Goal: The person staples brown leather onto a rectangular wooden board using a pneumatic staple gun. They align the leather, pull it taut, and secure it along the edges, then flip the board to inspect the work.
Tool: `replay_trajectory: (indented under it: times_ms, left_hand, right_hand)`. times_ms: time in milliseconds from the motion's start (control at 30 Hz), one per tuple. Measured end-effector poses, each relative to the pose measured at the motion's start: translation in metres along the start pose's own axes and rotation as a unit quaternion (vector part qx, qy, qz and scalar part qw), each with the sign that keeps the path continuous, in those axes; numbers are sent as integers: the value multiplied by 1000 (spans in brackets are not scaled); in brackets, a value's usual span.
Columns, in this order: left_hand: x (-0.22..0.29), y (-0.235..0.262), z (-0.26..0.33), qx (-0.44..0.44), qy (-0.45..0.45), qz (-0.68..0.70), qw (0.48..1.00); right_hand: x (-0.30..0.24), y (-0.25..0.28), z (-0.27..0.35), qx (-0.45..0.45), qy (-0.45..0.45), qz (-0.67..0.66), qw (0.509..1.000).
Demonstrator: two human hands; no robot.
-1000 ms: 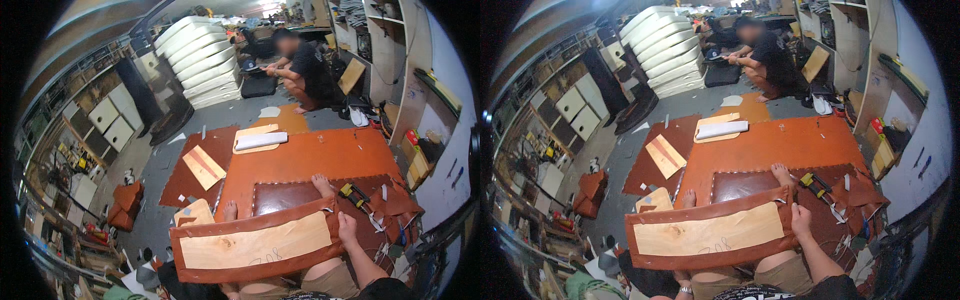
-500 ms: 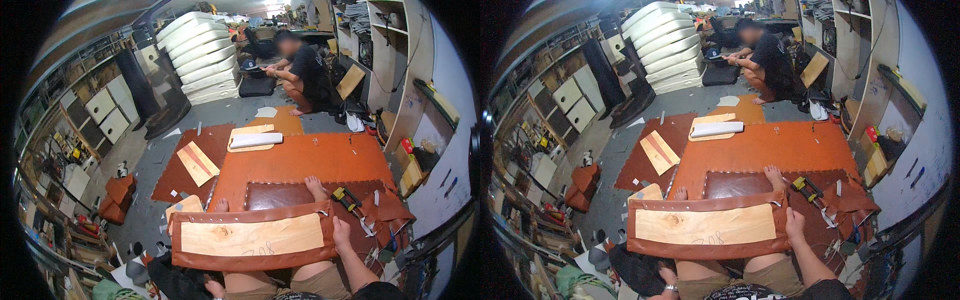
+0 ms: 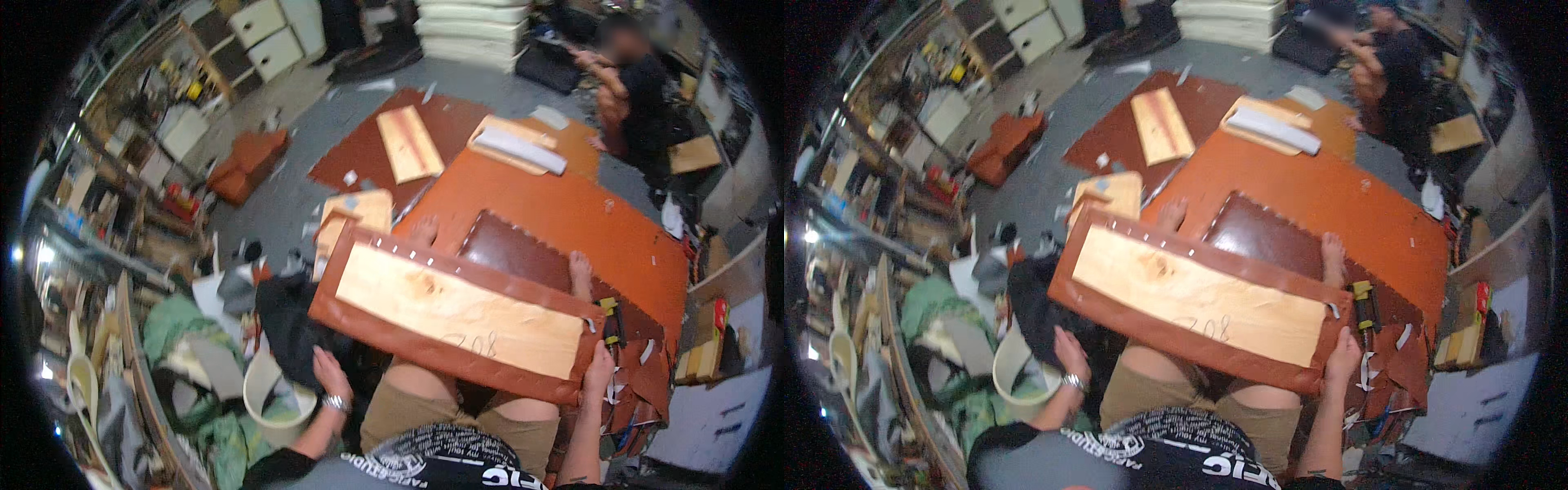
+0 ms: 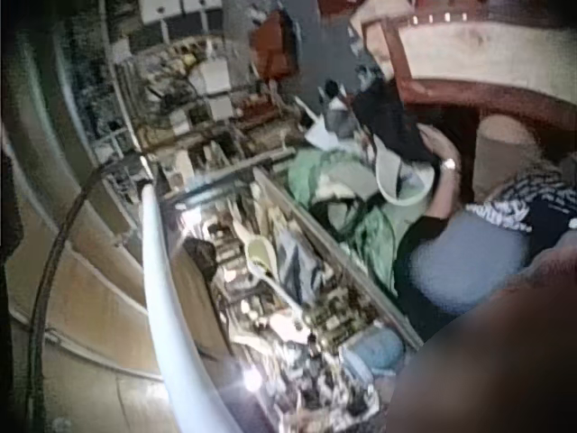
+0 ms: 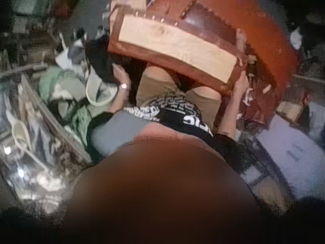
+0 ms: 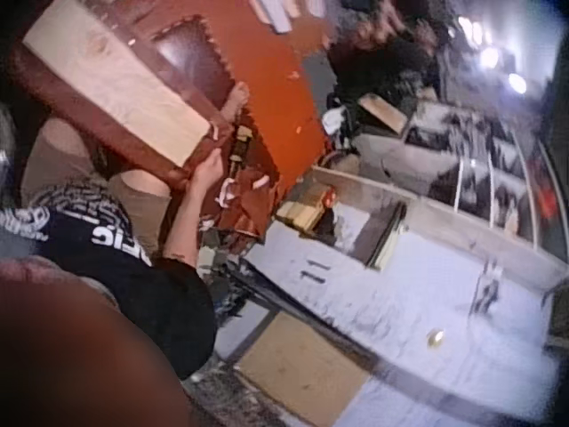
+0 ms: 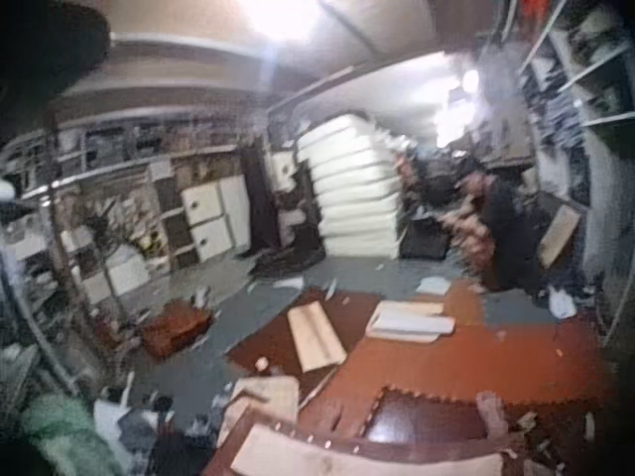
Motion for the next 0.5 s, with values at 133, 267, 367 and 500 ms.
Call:
replay_trajectory:
  times_ms: [133, 267, 367, 500]
  left_hand:
    - [68, 7, 18, 101, -173, -104, 974]
    - [6, -61, 86, -65, -144, -158, 975]
    - [-3, -44, 52, -35, -73, -146, 986]
    - [50, -8, -10, 66, -64, -46, 995]
  right_hand:
    - [-7, 3, 1, -19, -2, -25, 999]
    - [-13, 0, 7, -19, -23, 0, 1000]
    - [-25, 2, 1, -5, 0, 101, 995]
    - [-32, 4, -2, -15, 26, 129, 991]
Point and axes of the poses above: each hand's wrist, its own z-axis away from the middle knuckle, its own y-axis out of the back of the hand, x = y × z, the point moved 10 cm from there along -z, towards the middle knuckle, and after that the axes turned 3 degrees about x, right-handed, at the moved point
